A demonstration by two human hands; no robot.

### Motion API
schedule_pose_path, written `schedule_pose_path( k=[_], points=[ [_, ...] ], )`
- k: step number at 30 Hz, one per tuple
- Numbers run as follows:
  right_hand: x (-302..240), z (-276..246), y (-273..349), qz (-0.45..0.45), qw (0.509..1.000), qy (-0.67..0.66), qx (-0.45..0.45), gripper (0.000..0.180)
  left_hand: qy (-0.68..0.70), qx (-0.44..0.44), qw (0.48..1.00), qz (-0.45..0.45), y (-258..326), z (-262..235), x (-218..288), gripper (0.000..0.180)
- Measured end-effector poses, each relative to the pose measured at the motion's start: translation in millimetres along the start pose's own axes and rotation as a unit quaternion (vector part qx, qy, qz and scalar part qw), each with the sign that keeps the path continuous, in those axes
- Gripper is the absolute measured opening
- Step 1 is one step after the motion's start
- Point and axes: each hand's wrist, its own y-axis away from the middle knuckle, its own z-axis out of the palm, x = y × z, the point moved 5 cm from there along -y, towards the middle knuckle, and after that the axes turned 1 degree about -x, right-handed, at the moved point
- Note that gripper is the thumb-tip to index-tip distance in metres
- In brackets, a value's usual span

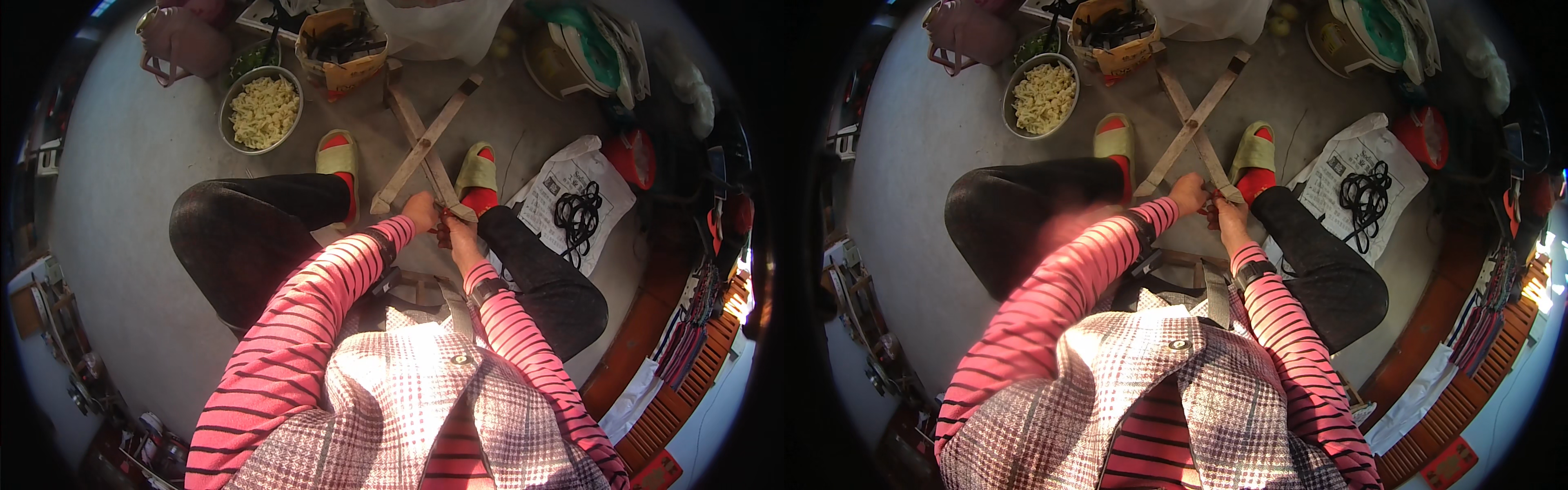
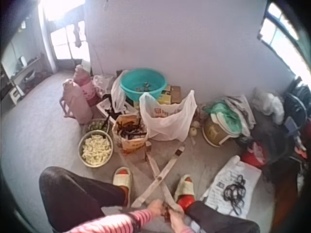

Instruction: The person assembles a small wooden frame by cutting and tying its components together. They use scissors to trim a black strap and then tie the wooden pieces with a red strap.

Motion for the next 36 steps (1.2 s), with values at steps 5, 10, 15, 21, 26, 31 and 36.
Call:
schedule_pose_path(
  k=[5,10,15,21,26,31,36],
  points=[
    [10.8,-4.4,-9.7,0.018,1.0,0.022,0.005,0.009,0.194,-0.094,0.973,-0.087,-1.4,4.8,-5.0,0.018],
    [10.6,-2.0,-11.1,0.001,1.0,0.012,-0.024,0.01,0.323,-0.104,0.931,-0.137,5.1,6.8,-3.0,0.017],
    [3.6,0.2,-2.4,-0.012,1.0,0.017,0.01,0.01,0.276,-0.089,0.952,-0.101,4.0,0.2,-0.7,0.018],
    [-4.4,4.5,5.0,-0.021,1.0,0.021,-0.001,0.009,0.295,-0.108,0.941,-0.125,5.3,-2.5,1.9,0.018],
    [-4.4,3.2,4.8,-0.033,0.999,0.039,0.001,0.01,0.296,-0.105,0.941,-0.128,8.1,-2.6,6.5,0.018],
    [1.2,0.8,-1.8,-0.038,0.997,0.059,0.014,0.015,0.229,-0.087,0.965,-0.095,6.0,-1.5,5.0,0.018],
    [4.6,-0.4,-5.3,-0.054,0.997,0.054,0.026,0.013,0.273,-0.086,0.955,-0.083,4.1,-1.0,3.2,0.018]
  ],
)
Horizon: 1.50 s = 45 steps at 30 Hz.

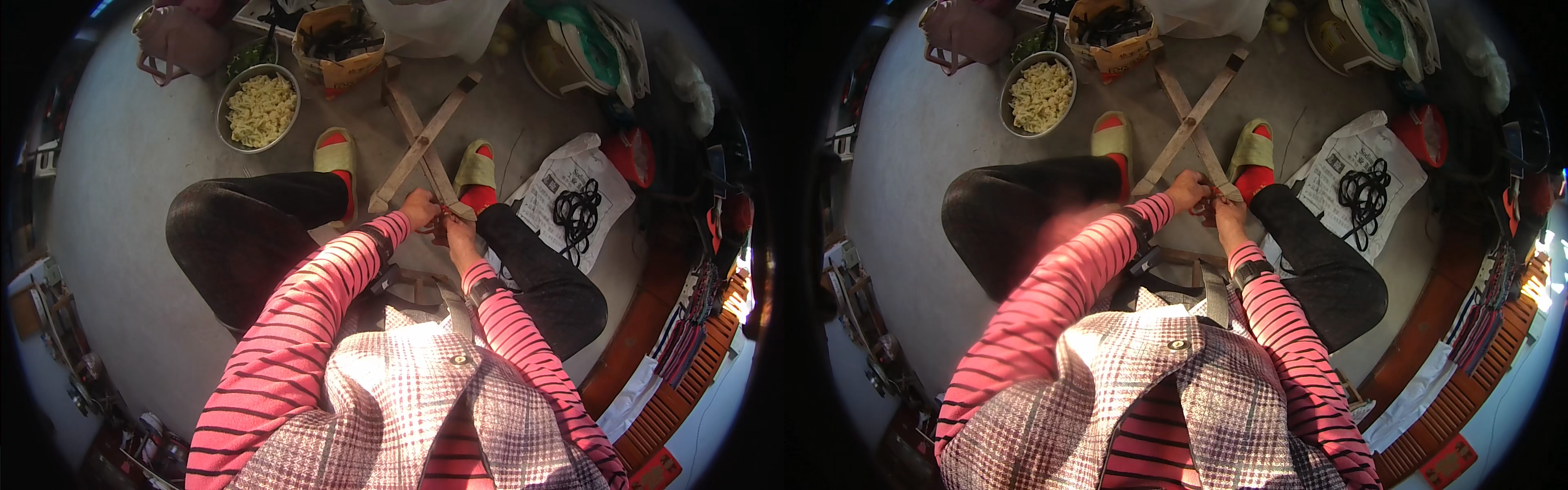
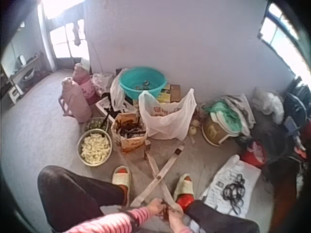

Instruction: The person assembles a small wooden frame by cutting and tying its components together. They use scissors to trim a black strap and then tie the wooden pieces with a red strap.

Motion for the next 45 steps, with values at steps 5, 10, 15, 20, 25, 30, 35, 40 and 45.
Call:
schedule_pose_path(
  k=[5,10,15,20,25,30,35,40,45],
  points=[
    [-3.0,1.3,5.9,0.015,1.0,-0.004,0.006,0.011,0.005,0.01,1.0,-0.011,0.8,-0.9,1.1,0.018],
    [-13.7,2.6,17.6,0.012,0.999,-0.034,-0.003,0.015,-0.015,0.01,1.0,-0.004,1.1,-2.1,2.7,0.018],
    [-18.1,5.1,23.3,0.029,0.998,-0.051,0.002,0.016,0.043,-0.008,0.999,-0.031,-2.0,-1.1,-2.8,0.017],
    [-15.0,3.5,21.3,0.038,0.998,-0.056,0.006,0.016,0.044,-0.008,0.999,-0.028,-4.5,-0.6,-4.6,0.016],
    [-10.8,-3.1,14.5,0.014,0.999,-0.04,0.028,0.014,0.017,-0.012,0.999,-0.026,-4.8,-0.9,-4.7,0.016],
    [-11.5,-2.9,14.4,-0.004,0.998,-0.041,0.037,0.014,0.004,-0.014,1.0,-0.021,-4.7,-1.3,-5.2,0.016],
    [-18.6,-1.5,20.7,0.006,0.998,-0.015,0.055,0.015,0.051,-0.013,0.997,-0.055,-2.8,-0.6,-6.6,0.016],
    [-21.2,-0.7,25.1,-0.008,0.998,-0.055,0.035,0.014,0.072,-0.002,0.996,-0.054,-1.5,-0.6,-3.8,0.013],
    [-14.0,-1.1,21.8,-0.017,0.997,-0.069,0.035,0.016,0.078,0.002,0.996,-0.052,-2.5,-0.1,-5.3,0.012]
  ],
)
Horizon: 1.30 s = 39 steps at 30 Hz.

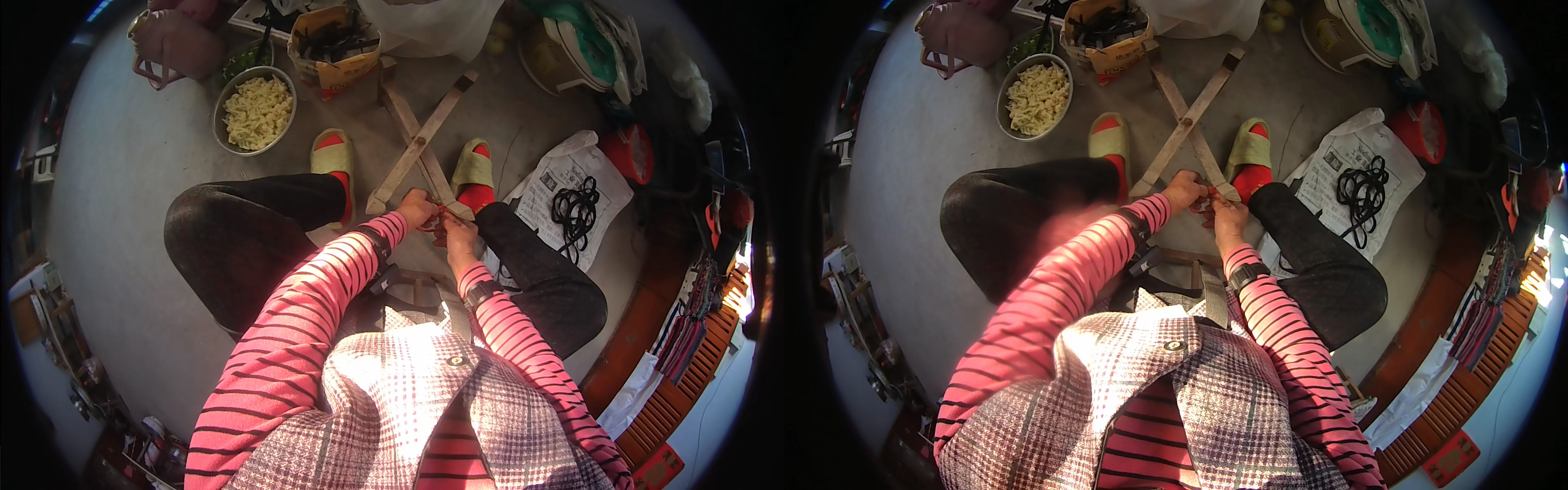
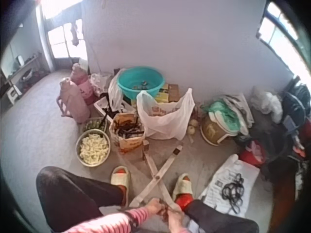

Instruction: The person assembles a small wooden frame by cutting and tying its components together. They use scissors to trim a black strap and then tie the wooden pieces with a red strap.

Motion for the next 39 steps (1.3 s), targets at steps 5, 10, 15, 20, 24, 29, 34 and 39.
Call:
schedule_pose_path(
  k=[5,10,15,20,24,29,34,39],
  points=[
    [3.8,-1.7,-2.9,-0.006,1.0,0.004,0.009,0.018,-0.009,0.011,1.0,0.026,0.8,-0.2,2.2,0.015],
    [3.4,-1.4,-2.1,-0.005,1.0,-0.004,0.001,0.02,-0.014,0.015,1.0,0.024,5.3,-1.1,7.0,0.014],
    [5.0,-1.8,-3.3,0.011,1.0,-0.011,0.007,0.018,-0.015,0.011,0.999,0.027,6.3,-0.8,7.3,0.013],
    [7.5,0.7,-6.2,0.022,0.999,-0.002,0.024,0.013,-0.012,0.004,0.999,0.046,-1.0,0.7,-1.0,0.013],
    [6.8,0.6,-8.6,0.019,0.999,-0.013,0.031,0.01,-0.054,0.014,0.996,0.072,-6.9,1.0,-5.0,0.015],
    [6.1,-0.6,-12.0,0.026,0.999,0.006,0.041,0.01,-0.155,0.062,0.974,0.152,4.8,2.0,7.0,0.012],
    [5.1,-0.7,-13.1,0.013,0.999,0.009,0.047,0.01,-0.144,0.052,0.975,0.161,19.6,5.3,14.5,0.009],
    [5.2,-0.7,-13.8,0.008,0.998,0.015,0.053,0.009,-0.093,0.044,0.985,0.137,13.0,6.3,4.1,0.011]
  ],
)
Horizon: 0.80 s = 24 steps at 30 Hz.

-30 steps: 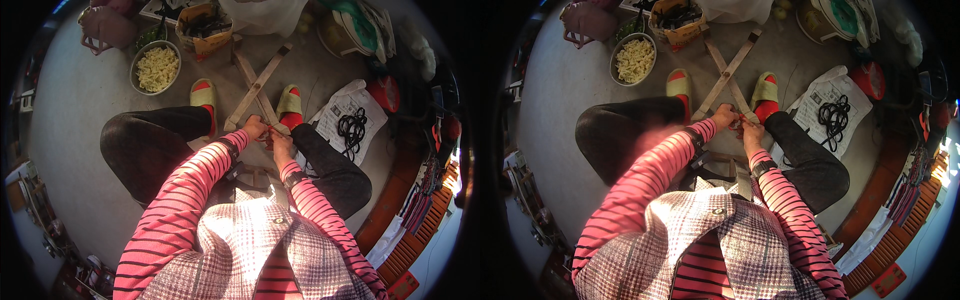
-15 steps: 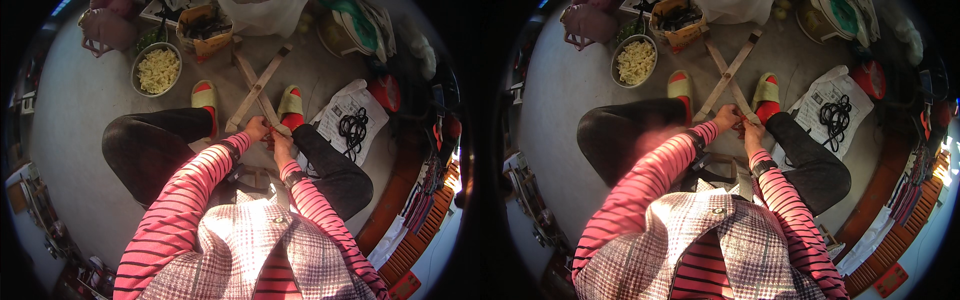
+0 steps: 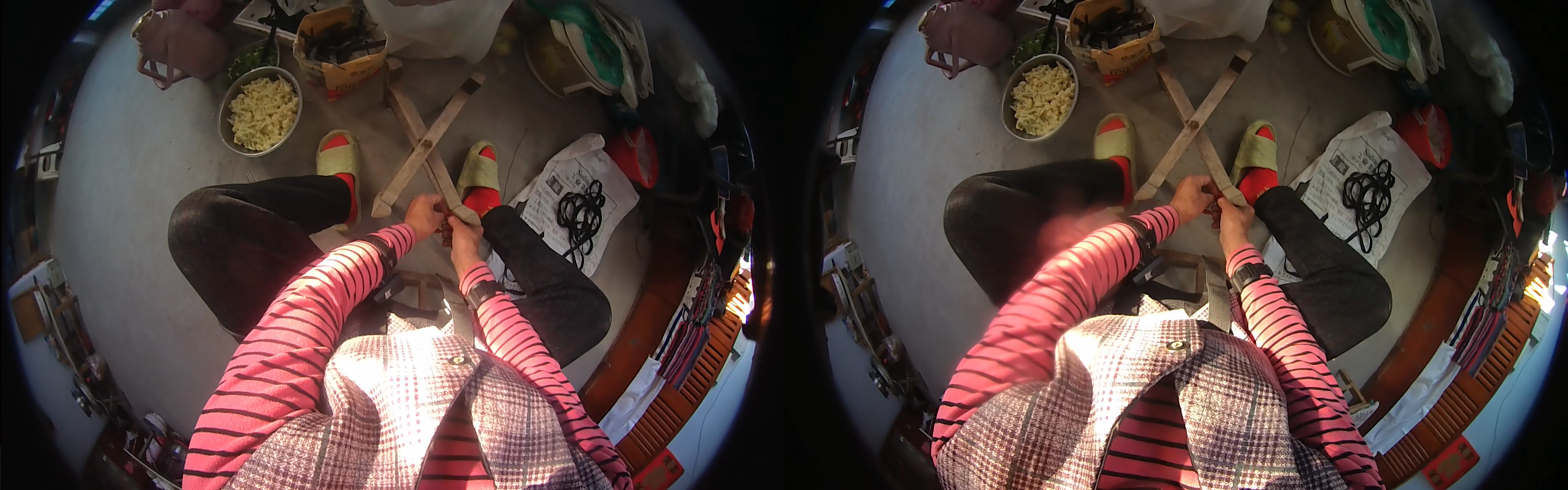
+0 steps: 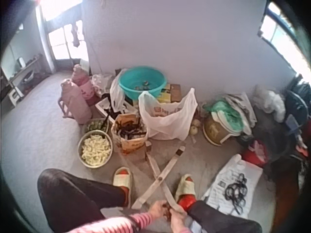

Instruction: The person assembles a small wooden frame by cutting and tying its components together. They use scissors to trim a black strap and then tie the wooden pieces with a red strap.

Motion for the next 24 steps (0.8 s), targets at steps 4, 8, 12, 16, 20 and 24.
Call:
schedule_pose_path(
  k=[4,8,12,16,20,24],
  points=[
    [0.9,0.0,0.9,0.004,1.0,-0.03,-0.007,0.009,0.031,0.002,0.999,-0.016,-4.9,1.6,-11.7,0.012],
    [0.4,-0.4,2.5,0.019,0.999,-0.03,-0.007,0.009,-0.051,0.019,0.998,0.014,-2.2,-0.2,-6.3,0.014],
    [-2.8,-0.4,5.3,0.003,1.0,-0.025,-0.014,0.01,-0.013,0.017,1.0,-0.022,2.3,-0.1,-0.1,0.018],
    [-3.6,-0.4,6.8,-0.01,0.999,-0.034,-0.026,0.011,0.03,0.006,0.997,-0.075,2.4,-1.0,0.6,0.019],
    [-1.7,-0.3,6.0,-0.007,0.998,-0.054,-0.03,0.01,0.014,-0.006,0.997,-0.078,0.4,-1.9,-1.1,0.02],
    [0.3,-1.0,4.8,-0.002,0.999,-0.045,-0.023,0.01,0.043,-0.002,0.996,-0.083,-2.3,-0.3,-6.4,0.02]
  ],
)
